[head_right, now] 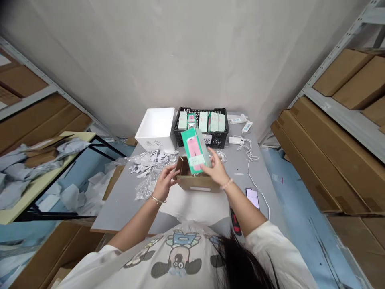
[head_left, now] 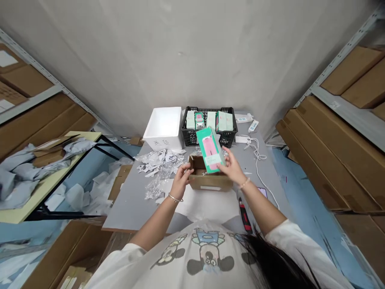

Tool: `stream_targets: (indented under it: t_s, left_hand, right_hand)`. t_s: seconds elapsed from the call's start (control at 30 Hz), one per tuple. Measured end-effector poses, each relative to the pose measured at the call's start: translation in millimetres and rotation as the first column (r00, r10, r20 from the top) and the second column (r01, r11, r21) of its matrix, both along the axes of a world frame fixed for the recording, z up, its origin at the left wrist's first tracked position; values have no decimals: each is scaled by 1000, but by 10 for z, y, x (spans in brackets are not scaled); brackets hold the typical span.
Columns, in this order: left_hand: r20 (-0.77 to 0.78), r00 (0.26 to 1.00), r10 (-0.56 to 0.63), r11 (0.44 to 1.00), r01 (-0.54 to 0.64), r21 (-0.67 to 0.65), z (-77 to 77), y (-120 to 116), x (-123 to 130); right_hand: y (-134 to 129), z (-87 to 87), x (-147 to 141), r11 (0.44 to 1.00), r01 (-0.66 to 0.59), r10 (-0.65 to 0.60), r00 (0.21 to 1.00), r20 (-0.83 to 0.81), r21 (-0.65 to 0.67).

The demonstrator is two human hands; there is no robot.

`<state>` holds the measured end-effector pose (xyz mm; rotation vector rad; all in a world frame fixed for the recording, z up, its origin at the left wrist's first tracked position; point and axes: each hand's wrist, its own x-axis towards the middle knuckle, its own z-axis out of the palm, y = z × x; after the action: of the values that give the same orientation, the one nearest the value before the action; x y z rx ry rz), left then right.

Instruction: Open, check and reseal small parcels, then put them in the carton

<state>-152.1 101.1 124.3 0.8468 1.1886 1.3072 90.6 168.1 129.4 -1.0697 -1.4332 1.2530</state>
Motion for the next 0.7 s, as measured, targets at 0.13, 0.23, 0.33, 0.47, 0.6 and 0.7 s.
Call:
stream_targets:
  t_s: [0.13,0.23,0.33,0.47,0.6,0.7]
  left_hand:
    - [-118,993,24,996,-34,-88,-174,-37,-133]
    - [-198,980,10,992,-35,-121,-299,-94,-253]
    - [-264,964,32,986,-74,-150,-401,-151,-363]
    - [-294,953,70,975,-128,-183,-517,-195,-496]
    - [-261,959,114,958,-175,-228,-593,-200,-609]
    - [-247,954,172,937,-236,-258,-625,-175,-665]
  right_hand:
    - [1317,416,-257,972,217,-236,914,329,95]
    - [2166,604,-655,953,274,-300,813,500,125]
    - [2767,652,-1170,959,257,-277,753,596,121]
    - [3150,499,-1840,960,262,-261,691,674,104]
    - [3212,185,-2215,964,264,-200,603,773,43]
    - [3236,6,-2285,960,281,-182,560,809,21]
